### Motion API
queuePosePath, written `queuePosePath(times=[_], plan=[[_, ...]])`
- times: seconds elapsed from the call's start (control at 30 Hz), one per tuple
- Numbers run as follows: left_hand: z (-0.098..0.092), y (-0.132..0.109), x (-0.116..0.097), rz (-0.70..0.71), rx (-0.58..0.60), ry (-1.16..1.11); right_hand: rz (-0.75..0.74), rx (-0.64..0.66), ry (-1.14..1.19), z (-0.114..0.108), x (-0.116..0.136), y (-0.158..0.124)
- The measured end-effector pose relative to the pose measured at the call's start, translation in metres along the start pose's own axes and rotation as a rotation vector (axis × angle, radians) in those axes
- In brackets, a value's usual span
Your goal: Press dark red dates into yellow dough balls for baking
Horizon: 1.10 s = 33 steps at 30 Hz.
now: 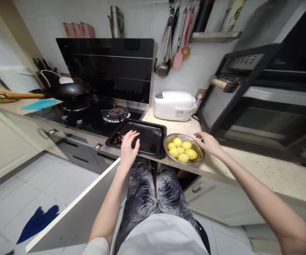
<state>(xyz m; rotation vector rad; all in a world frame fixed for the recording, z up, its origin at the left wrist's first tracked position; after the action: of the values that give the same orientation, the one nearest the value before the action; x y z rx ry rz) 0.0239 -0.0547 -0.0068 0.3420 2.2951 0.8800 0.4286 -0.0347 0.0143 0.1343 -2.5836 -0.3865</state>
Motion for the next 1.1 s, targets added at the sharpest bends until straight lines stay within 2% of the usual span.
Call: queuePosePath(times=[0.07,0.17,0.23,0.33,0.43,0.53,0.67,0.77,0.93,1.1], plan=[[0.007,-0.005,-0.023,0.046,0.035,-0.071,0.197,0.013,0.120,0.001,-0.014,-0.013],[0.017,-0.015,-0.055,0.102,0.095,-0.231,0.386,0.137,0.301,0.013,-0.016,-0.029],[0.025,-0.020,-0.073,0.135,0.137,-0.347,0.427,0.191,0.348,0.020,-0.010,-0.035],[0.039,-0.023,-0.095,0.164,0.206,-0.466,0.465,0.199,0.372,0.023,0.002,-0.038],[0.054,-0.018,-0.112,0.160,0.286,-0.511,0.464,0.182,0.341,0.012,0.019,-0.033],[0.071,-0.006,-0.122,0.117,0.334,-0.509,0.424,0.158,0.264,-0.008,0.041,-0.018],[0.099,0.015,-0.125,-0.044,0.323,-0.505,0.310,0.113,0.097,-0.030,0.082,0.007],[0.116,0.029,-0.117,-0.258,0.262,-0.530,0.219,0.061,-0.070,-0.030,0.118,0.022],[0.124,0.039,-0.096,-0.545,0.104,-0.680,0.058,0.000,-0.338,-0.004,0.175,0.036],[0.122,0.040,-0.075,-0.666,-0.025,-0.738,-0.130,0.025,-0.422,0.026,0.214,0.046]])
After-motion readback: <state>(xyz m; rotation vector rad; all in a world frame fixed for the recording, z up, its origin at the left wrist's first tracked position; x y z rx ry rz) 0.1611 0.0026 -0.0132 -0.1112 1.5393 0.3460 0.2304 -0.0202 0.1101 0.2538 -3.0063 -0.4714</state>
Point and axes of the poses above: each hand's wrist, its own y-axis towards the middle knuckle, its own z-axis out of the palm, x = y × z, the point moved 3 cm from there along y, towards the middle knuckle, and after that the axes turned 10 degrees about y, right-handed, at the moved point
